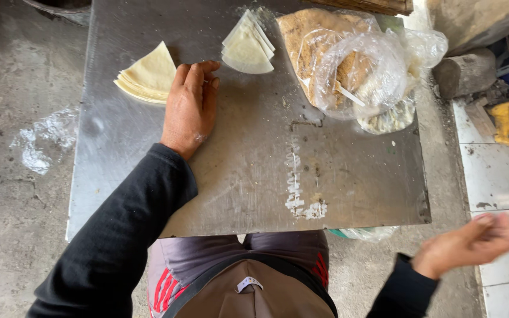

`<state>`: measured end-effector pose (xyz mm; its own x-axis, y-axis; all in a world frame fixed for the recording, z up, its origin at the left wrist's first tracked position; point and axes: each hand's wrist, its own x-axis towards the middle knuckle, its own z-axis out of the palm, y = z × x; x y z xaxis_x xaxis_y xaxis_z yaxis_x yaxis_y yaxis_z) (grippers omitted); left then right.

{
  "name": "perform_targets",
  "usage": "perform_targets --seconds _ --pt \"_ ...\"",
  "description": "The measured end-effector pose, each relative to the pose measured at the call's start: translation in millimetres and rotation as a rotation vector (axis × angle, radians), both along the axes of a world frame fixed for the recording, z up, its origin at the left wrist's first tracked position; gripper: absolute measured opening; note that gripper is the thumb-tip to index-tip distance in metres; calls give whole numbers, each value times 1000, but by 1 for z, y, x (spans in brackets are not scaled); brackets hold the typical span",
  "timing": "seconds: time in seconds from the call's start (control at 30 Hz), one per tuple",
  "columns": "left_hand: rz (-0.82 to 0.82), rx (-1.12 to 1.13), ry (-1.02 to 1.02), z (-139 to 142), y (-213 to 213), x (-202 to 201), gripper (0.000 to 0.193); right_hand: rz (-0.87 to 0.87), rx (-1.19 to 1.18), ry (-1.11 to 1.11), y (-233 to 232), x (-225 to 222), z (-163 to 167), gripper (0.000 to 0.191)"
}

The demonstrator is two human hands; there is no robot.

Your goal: The person folds triangular wrappers, scoops a granular filling from a plastic bag, and places it into each wrapper. The person then folds the wrappers closed and stacks them on the metal table.

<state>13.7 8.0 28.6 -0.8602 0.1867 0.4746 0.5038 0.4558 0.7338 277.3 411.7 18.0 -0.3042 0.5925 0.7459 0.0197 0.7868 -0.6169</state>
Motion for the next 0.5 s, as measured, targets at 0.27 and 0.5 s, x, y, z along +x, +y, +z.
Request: perform_targets --seconds 0.27,0.5 --pt "16 72 -35 -2 -1 -2 22 861 424 -440 -118 -152 85 28" --pt "28 100 -30 1 2 -5 24 935 549 -588 -215 -288 45 28"
